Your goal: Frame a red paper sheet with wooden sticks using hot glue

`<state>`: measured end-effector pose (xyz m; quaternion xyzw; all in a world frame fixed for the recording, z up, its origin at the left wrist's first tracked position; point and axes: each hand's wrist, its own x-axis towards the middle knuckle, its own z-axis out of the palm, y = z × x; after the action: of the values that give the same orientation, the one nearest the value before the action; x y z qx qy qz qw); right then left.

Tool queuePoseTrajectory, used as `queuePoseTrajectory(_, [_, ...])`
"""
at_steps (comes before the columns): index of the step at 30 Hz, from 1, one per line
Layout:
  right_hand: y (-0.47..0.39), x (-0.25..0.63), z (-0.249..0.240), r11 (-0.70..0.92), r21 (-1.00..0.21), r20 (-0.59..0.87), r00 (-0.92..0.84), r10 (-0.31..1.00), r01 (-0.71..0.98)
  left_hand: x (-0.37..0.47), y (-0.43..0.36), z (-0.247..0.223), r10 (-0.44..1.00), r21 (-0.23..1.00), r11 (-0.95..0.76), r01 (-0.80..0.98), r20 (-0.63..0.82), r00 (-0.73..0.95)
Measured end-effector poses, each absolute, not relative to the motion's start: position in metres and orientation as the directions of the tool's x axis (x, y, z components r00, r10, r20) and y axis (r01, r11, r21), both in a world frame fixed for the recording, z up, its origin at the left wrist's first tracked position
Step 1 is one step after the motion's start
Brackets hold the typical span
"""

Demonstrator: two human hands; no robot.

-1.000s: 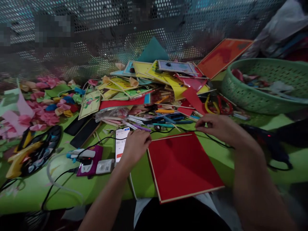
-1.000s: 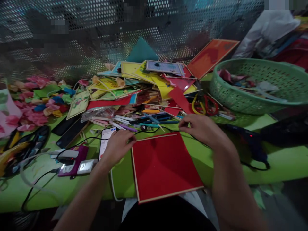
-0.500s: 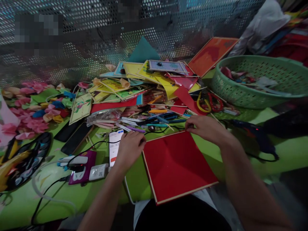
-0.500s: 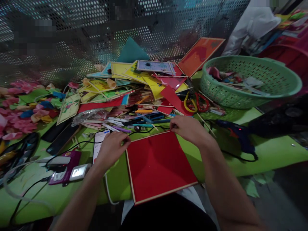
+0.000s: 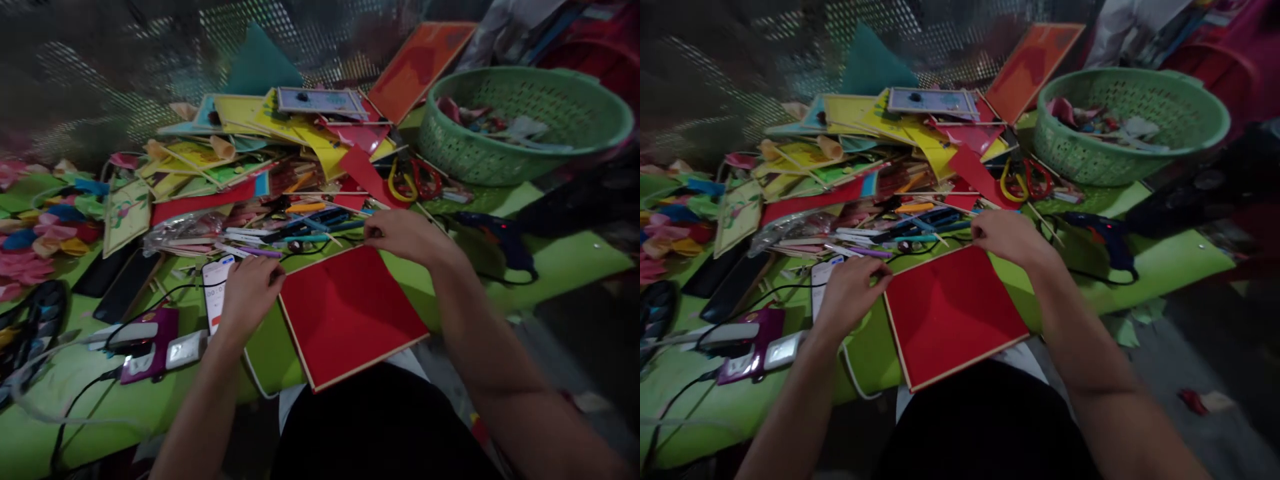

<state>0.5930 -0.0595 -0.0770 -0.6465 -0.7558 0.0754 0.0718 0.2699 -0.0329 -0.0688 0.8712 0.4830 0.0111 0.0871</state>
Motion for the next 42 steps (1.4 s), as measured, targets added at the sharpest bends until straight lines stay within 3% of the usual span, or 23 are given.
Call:
queuePoseTrajectory(9, [-0.059, 0.59, -0.064, 0.104, -0.243, -0.026, -0.114, 0.993, 0.964, 0.269, -0.03, -0.072, 0.828, 0.172, -0.542, 0.823, -0.059, 0.558])
queuePoseTrajectory(16, [-0.061, 0.595, -0.063, 0.14, -0.387, 0.172, -0.078, 0.982, 0.911, 0.269, -0.034, -0.066, 0.803, 0.197, -0.574, 0.795, -0.051, 0.593])
queuePoseTrajectory(22, [-0.064, 0.604, -0.06, 0.153, -0.529, 0.454, 0.127, 0.882, 0.835, 0.262, -0.032, -0.065, 0.802, 0.394, -0.552, 0.735, 0.008, 0.598])
queuePoseTrajectory(26, [-0.095, 0.628, -0.065, 0.052, -0.652, 0.483, 0.361, 0.797, 0.757, 0.256, -0.03, -0.069, 0.796, 0.581, -0.522, 0.625, 0.067, 0.602])
queuePoseTrajectory(30, [-0.155, 0.673, -0.083, -0.168, -0.634, 0.481, 0.556, 0.678, 0.755, 0.252, -0.029, -0.072, 0.743, 0.693, -0.542, 0.474, 0.133, 0.656])
queuePoseTrajectory(34, [-0.211, 0.708, -0.1, -0.465, -0.479, 0.403, 0.657, 0.637, 0.745, 0.252, -0.033, -0.072, 0.695, 0.706, -0.541, 0.457, 0.069, 0.716])
queuePoseTrajectory(38, [-0.227, 0.723, -0.115, -0.501, -0.478, 0.287, 0.667, 0.687, 0.722, 0.254, -0.038, -0.067, 0.628, 0.726, -0.532, 0.435, -0.006, 0.778])
queuePoseTrajectory(42, [-0.211, 0.736, -0.126, -0.509, -0.461, 0.294, 0.667, 0.685, 0.727, 0.258, -0.043, -0.06, 0.506, 0.748, -0.534, 0.394, -0.09, 0.858])
